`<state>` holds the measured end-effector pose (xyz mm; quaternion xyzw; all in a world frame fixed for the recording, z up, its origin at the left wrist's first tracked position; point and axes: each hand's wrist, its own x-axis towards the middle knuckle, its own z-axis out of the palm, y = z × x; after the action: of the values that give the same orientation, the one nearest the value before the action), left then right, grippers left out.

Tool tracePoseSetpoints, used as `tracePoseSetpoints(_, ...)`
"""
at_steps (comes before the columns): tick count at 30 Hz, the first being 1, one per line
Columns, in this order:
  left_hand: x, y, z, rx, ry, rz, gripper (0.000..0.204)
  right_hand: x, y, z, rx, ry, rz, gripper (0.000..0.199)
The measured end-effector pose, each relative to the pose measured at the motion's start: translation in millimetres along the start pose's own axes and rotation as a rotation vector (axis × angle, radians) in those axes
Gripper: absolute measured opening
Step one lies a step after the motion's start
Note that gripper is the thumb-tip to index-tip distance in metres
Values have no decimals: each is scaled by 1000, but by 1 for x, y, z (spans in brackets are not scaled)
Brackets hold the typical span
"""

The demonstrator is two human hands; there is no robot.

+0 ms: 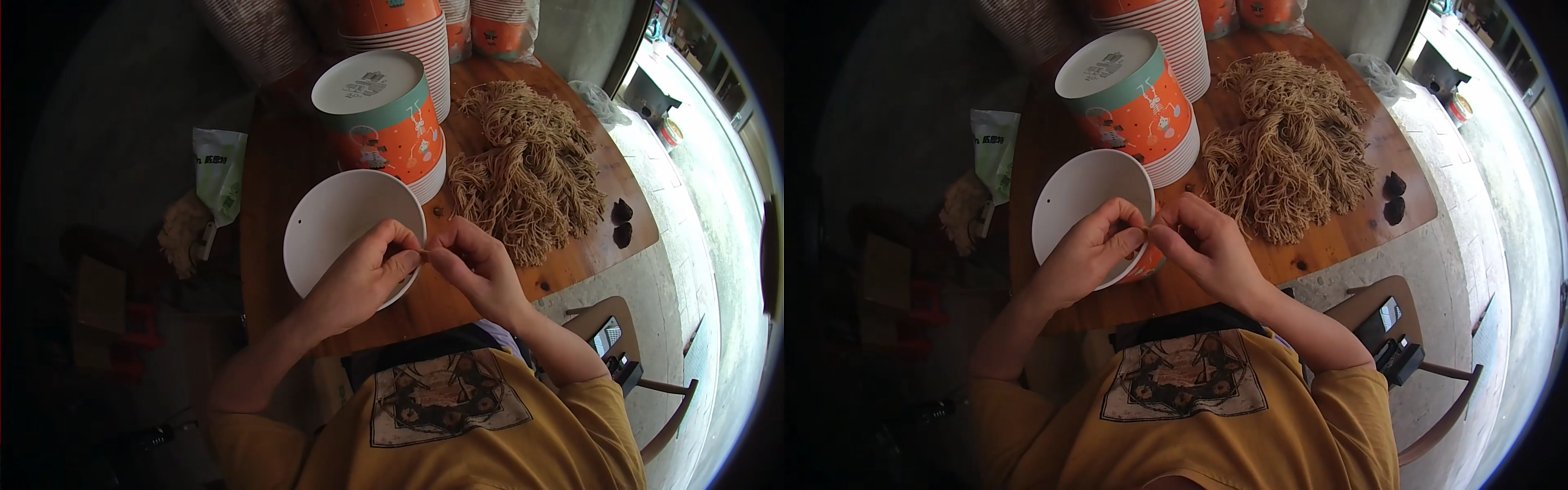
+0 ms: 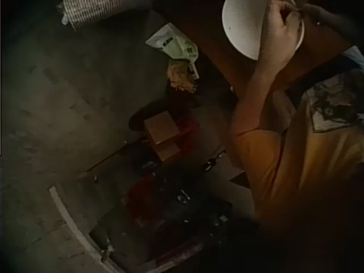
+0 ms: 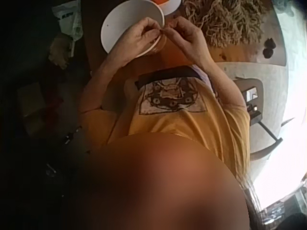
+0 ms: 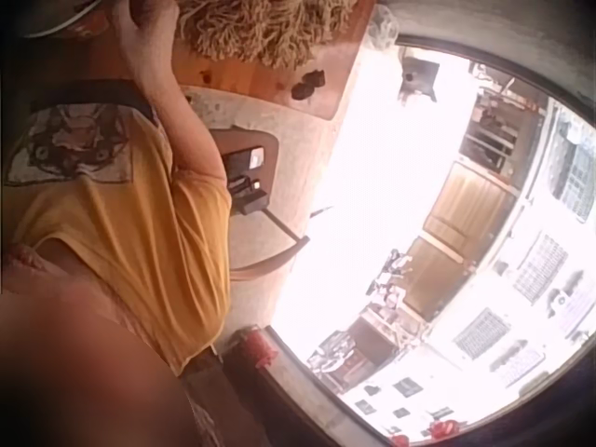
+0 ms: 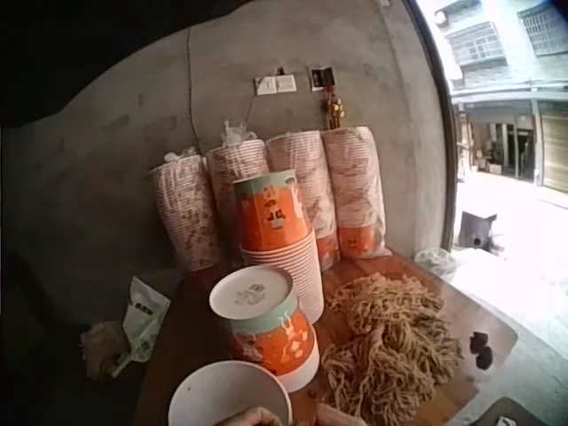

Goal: Unpacking stacks of paper cups from plastic bags and attaching thin strings to individual cups.

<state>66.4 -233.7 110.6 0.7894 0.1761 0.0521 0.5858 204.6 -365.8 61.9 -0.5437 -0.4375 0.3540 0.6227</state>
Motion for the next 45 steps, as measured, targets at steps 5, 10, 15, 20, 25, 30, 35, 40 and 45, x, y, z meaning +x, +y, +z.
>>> tracePoseSetpoints(5,-2,2,3,-106,15,-24,12,3,-7,-2,228,-46,216,20)
tracePoseSetpoints(10,-2,6,4,-25,17,-46,9,3,-7,-5,322,-74,303,22)
tracePoseSetpoints(15,-3,9,7,178,74,72,8,3,-2,-6,295,-102,264,24)
tracePoseSetpoints(20,-3,6,7,332,115,214,5,2,-2,-6,263,-124,266,24)
tracePoseSetpoints(25,-3,0,4,200,100,155,3,1,-4,-4,248,-130,227,22)
tracePoseSetpoints(30,-2,1,4,118,146,106,3,0,1,-5,224,-136,181,20)
tracePoseSetpoints(35,-3,7,6,284,192,201,5,-2,0,-5,177,-127,141,20)
tracePoseSetpoints(40,-5,10,10,676,243,338,7,-2,-1,-5,177,-112,133,20)
tracePoseSetpoints(45,-4,5,6,524,253,285,4,-3,2,-5,149,-122,115,21)
